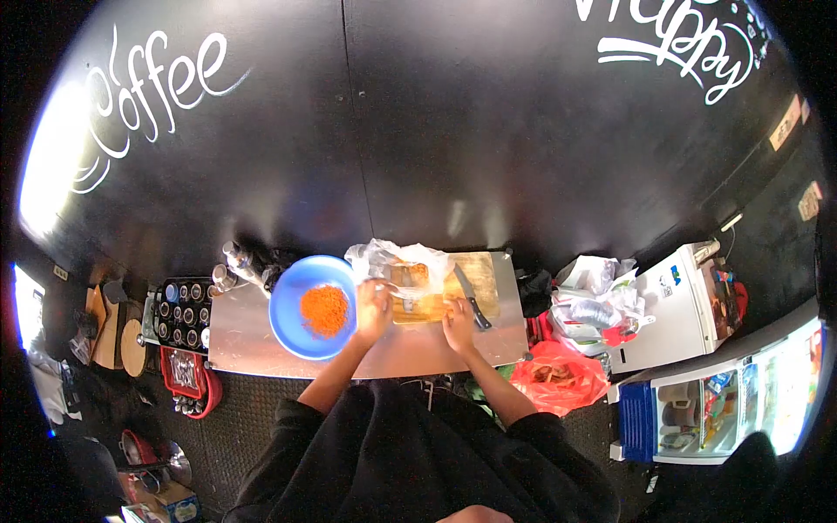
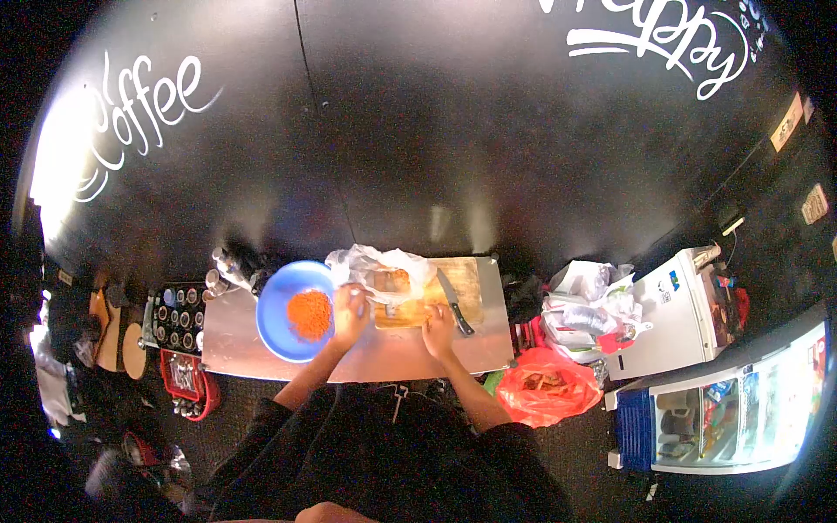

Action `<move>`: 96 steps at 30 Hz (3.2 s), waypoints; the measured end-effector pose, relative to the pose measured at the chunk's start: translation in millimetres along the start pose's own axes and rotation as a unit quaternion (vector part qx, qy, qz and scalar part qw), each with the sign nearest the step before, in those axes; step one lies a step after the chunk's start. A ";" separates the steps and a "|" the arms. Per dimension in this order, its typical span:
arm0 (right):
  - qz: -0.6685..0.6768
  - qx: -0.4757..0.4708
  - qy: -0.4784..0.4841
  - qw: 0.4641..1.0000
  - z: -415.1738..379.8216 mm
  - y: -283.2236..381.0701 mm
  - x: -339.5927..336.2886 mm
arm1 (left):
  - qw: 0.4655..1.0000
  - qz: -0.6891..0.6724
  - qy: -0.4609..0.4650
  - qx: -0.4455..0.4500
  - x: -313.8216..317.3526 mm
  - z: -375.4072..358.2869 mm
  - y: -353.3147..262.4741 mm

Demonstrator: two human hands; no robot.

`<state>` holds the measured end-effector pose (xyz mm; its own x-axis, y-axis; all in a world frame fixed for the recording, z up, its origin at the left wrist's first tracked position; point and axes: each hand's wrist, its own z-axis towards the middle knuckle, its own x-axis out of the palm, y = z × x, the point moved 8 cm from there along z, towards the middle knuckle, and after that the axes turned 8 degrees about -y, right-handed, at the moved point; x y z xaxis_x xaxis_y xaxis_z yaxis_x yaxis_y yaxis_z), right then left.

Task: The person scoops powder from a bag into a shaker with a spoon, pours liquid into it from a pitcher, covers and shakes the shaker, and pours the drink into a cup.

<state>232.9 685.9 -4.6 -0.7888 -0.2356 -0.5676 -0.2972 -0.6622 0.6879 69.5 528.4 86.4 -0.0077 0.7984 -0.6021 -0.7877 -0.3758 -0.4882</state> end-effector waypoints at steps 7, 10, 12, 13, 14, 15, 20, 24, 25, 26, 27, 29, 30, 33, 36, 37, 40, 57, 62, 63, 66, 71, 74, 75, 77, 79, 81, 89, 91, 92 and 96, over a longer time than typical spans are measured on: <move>-0.134 -0.080 0.152 0.976 -30.0 -19.3 18.8 | 0.940 -0.009 0.323 0.113 78.5 -50.7 -44.0; -0.142 -0.074 0.188 0.969 -28.6 -27.5 28.6 | 0.919 0.124 0.366 0.081 104.3 -51.3 -24.8; -0.158 -0.092 0.198 0.963 -25.1 -28.0 29.7 | 0.926 0.193 0.321 -0.048 106.4 -36.4 5.0; -0.173 -0.111 0.208 0.956 -23.8 -26.5 30.3 | 0.931 0.154 0.312 -0.110 96.6 -27.2 6.4; -0.173 -0.112 0.209 0.956 -21.4 -26.4 28.5 | 0.931 0.155 0.311 -0.111 95.2 -22.2 9.1; -0.161 -0.117 0.202 0.959 -17.8 -24.0 24.8 | 0.930 0.150 0.311 -0.128 95.3 -20.3 18.9; -0.137 -0.067 0.154 0.976 1.3 -23.4 -5.4 | 0.991 0.052 0.078 -0.092 61.1 -9.7 -10.0; -0.134 -0.025 0.013 0.991 2.8 -57.2 -28.2 | 0.979 -0.094 0.117 -0.135 97.6 -41.8 -38.5; -0.170 -0.020 0.049 0.984 1.8 -63.3 -28.0 | 0.984 -0.116 0.108 -0.080 110.9 -42.9 -49.1; -0.207 -0.016 0.084 0.975 0.9 -69.7 -28.1 | 0.984 -0.116 0.108 -0.083 123.9 -49.5 -51.4; -0.207 -0.016 0.087 0.974 0.7 -76.2 -30.1 | 0.980 -0.106 0.141 -0.087 139.9 -53.3 -57.6; -0.176 -0.043 0.135 0.974 0.5 -83.0 -23.8 | 0.972 -0.096 0.200 -0.072 162.2 -58.7 -62.4; -0.176 -0.044 0.137 0.974 2.9 -81.4 -26.5 | 0.972 -0.095 0.200 -0.074 167.4 -59.4 -58.9; -0.208 -0.035 0.189 0.959 0.1 -80.7 -27.0 | 0.964 -0.063 0.255 -0.028 186.1 -67.4 -51.5; -0.239 -0.051 0.202 0.948 2.5 -77.6 -27.9 | 0.960 -0.026 0.274 -0.047 194.2 -71.6 -39.3; -0.238 -0.042 0.214 0.946 3.7 -77.2 -28.0 | 0.963 -0.025 0.265 -0.046 190.3 -71.2 -42.3; -0.222 -0.022 0.245 0.943 3.6 -75.4 -28.8 | 0.971 -0.025 0.231 -0.057 165.1 -66.9 -58.1; 0.045 -0.103 0.050 0.992 12.9 129.4 21.7 | 0.922 0.237 -0.188 -0.242 -142.7 -73.5 164.0; -0.023 -0.173 0.147 0.974 -16.8 191.2 107.4 | 0.964 0.066 -0.038 -0.253 -116.7 -121.2 234.2; -0.087 -0.139 0.152 0.975 -17.5 189.6 122.5 | 0.958 0.055 -0.004 -0.281 -115.2 -121.4 232.9; -0.184 -0.026 0.153 0.970 -19.0 171.0 159.9 | 0.959 -0.076 0.017 -0.271 -126.6 -113.9 217.7; -0.176 0.021 0.142 0.974 -10.9 163.7 176.7 | 0.967 -0.104 0.139 -0.185 -144.5 -114.2 228.9; -0.162 0.004 0.144 0.976 -14.1 163.1 175.5 | 0.958 -0.089 0.209 -0.175 -144.1 -116.7 237.3; -0.178 0.018 0.145 0.973 -14.7 158.9 175.6 | 0.952 -0.075 0.232 -0.185 -139.9 -119.2 241.3; -0.154 0.047 0.137 0.977 -14.6 150.1 171.7 | 0.954 -0.079 0.233 -0.174 -134.3 -118.3 244.5; -0.130 0.070 0.130 0.980 -14.3 134.3 162.3 | 0.956 -0.082 0.229 -0.166 -134.0 -110.6 235.1; -0.209 0.034 0.134 0.968 -9.9 126.3 148.9 | 0.938 -0.049 0.295 -0.175 -124.2 -108.9 225.9; -0.164 0.070 0.159 0.971 4.1 84.5 115.5 | 0.945 -0.115 0.273 -0.137 -96.1 -102.7 194.1; -0.221 0.096 0.184 0.953 11.5 99.3 113.0 | 0.952 -0.143 0.235 -0.135 -97.2 -97.9 196.3; -0.278 0.122 0.207 0.930 13.0 105.6 114.4 | 0.962 -0.155 0.193 -0.113 -104.5 -91.1 197.7; -0.297 0.085 0.114 0.944 28.1 148.6 125.7 | 0.960 -0.173 0.081 -0.207 -138.5 -75.5 229.9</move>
<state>74.5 577.9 39.0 -0.3260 -0.0182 -0.9452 -0.7484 -0.6059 0.2698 -64.1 295.9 9.8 0.3326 0.8380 -0.4325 -0.4137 -0.2825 -0.8655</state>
